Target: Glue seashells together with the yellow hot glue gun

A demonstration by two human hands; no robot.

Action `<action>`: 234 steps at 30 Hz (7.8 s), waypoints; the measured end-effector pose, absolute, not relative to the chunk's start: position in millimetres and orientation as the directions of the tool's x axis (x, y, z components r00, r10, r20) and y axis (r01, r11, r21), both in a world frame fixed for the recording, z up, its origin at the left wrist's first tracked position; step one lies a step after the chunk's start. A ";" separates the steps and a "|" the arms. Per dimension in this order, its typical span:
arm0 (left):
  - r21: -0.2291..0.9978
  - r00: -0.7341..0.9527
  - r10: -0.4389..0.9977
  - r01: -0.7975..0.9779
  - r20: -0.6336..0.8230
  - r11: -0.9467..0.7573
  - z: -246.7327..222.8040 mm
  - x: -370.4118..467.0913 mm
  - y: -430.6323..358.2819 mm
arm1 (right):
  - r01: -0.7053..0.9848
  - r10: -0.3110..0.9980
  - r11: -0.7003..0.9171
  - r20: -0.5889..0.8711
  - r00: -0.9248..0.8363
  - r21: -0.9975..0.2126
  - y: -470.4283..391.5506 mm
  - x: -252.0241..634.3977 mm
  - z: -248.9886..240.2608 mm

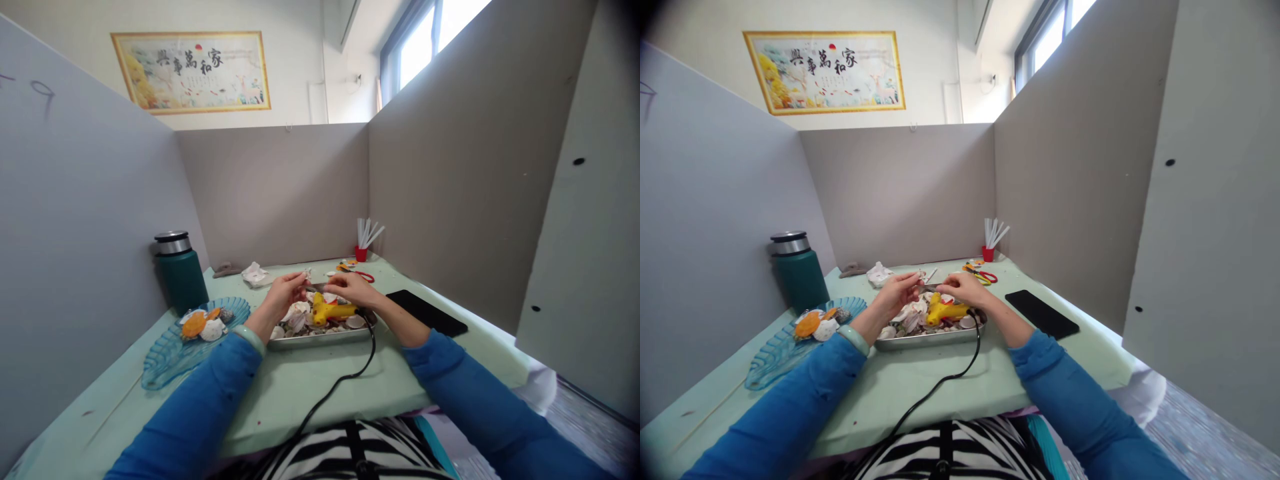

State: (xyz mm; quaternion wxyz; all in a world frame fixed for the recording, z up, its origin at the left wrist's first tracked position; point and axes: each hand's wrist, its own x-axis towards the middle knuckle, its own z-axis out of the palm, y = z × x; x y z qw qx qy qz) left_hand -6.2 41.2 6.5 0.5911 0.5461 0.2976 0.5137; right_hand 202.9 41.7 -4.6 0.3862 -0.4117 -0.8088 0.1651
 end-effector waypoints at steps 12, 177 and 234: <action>0.981 0.441 0.877 -0.096 0.193 -0.168 6.3 -0.5 32.2 | 0.345 0.607 0.793 0.701 -0.374 -0.502 34.8 196.0 -5.1; 0.998 0.483 0.874 -0.013 0.061 -0.062 3.9 7.2 26.1 | 0.502 0.495 0.835 0.703 -0.510 -0.224 34.5 194.6 -16.0; 0.986 0.411 0.902 0.035 0.132 -0.160 0.8 7.8 26.4 | 0.596 0.514 0.787 0.701 -0.494 -0.158 38.4 194.5 -17.7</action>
